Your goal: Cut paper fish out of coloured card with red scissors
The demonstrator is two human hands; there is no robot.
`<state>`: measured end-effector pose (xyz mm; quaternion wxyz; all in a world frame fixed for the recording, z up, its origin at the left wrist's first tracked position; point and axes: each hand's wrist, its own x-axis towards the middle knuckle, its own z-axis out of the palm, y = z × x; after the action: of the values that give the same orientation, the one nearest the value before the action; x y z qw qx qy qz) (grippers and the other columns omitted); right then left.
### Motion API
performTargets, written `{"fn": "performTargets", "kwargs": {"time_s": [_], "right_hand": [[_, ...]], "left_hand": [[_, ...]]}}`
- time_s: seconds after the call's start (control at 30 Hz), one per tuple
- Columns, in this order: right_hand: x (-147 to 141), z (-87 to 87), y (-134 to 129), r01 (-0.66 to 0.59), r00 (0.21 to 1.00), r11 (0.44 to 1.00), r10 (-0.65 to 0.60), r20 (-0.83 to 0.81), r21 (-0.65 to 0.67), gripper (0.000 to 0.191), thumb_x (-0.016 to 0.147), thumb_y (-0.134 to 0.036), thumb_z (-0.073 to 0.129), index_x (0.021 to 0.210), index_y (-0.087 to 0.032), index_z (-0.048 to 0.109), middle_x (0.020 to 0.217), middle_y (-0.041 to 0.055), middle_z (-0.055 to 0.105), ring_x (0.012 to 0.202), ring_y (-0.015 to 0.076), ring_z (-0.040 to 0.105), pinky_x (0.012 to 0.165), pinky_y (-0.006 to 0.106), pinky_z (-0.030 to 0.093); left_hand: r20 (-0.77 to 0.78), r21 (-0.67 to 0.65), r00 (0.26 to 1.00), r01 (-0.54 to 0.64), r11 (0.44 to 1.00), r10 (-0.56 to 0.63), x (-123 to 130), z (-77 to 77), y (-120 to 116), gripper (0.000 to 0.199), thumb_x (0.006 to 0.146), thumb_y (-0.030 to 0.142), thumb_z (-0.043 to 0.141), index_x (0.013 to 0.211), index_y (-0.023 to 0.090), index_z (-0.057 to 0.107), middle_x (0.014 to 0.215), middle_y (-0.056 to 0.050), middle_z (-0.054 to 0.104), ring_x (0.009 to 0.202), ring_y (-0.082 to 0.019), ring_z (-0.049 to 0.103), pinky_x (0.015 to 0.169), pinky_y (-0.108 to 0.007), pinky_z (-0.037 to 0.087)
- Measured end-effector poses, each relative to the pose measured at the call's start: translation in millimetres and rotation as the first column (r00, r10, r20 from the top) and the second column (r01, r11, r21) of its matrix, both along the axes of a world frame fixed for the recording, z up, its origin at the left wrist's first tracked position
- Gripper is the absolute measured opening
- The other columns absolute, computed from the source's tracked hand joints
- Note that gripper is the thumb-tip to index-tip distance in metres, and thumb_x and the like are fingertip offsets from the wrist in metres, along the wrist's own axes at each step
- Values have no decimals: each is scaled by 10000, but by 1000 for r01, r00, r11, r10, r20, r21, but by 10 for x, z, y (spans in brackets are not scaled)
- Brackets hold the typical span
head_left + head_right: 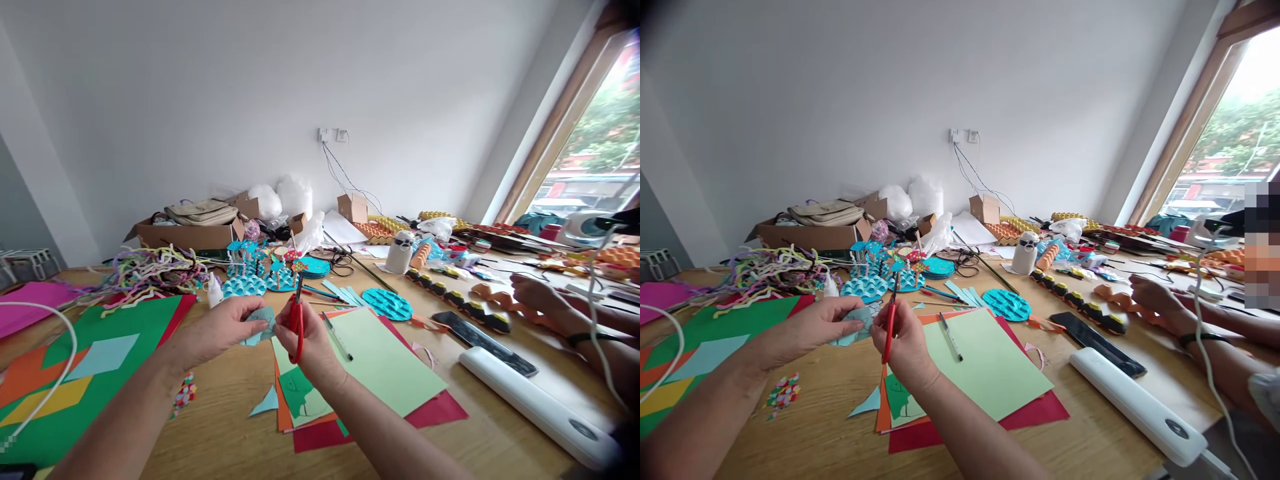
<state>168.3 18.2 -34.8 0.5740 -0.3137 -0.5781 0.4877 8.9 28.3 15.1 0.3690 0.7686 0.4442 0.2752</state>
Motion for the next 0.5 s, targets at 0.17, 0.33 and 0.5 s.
{"fn": "performTargets", "kwargs": {"time_s": [0.17, 0.33, 0.5], "right_hand": [[14, 31, 21, 160, 981, 986, -163, -109, -40, 204, 643, -248, 620, 711, -193, 436, 610, -54, 484, 535, 88, 421, 511, 218, 362], [33, 0, 69, 256, 950, 966, -258, -177, -36, 201, 665, -258, 611, 748, -194, 439, 660, -44, 495, 569, 95, 441, 545, 227, 385], [21, -27, 61, 227, 968, 974, -227, -108, -10, 208, 682, -266, 610, 735, -195, 422, 659, -46, 468, 557, 90, 422, 527, 219, 363]], "left_hand": [[330, -95, 941, -52, 994, 81, 60, 17, -81, 318, 789, 513, 484, 846, 224, 602, 736, 4, 541, 690, -166, 492, 653, -249, 394], [318, -187, 941, -61, 981, 119, 196, -24, -105, 361, 691, 452, 637, 967, 222, 598, 847, -24, 626, 835, -214, 554, 711, -274, 407], [313, -67, 929, -187, 980, 198, 311, -119, -55, 198, 697, 402, 602, 672, 205, 596, 648, 9, 582, 684, -184, 519, 659, -276, 397]]}}
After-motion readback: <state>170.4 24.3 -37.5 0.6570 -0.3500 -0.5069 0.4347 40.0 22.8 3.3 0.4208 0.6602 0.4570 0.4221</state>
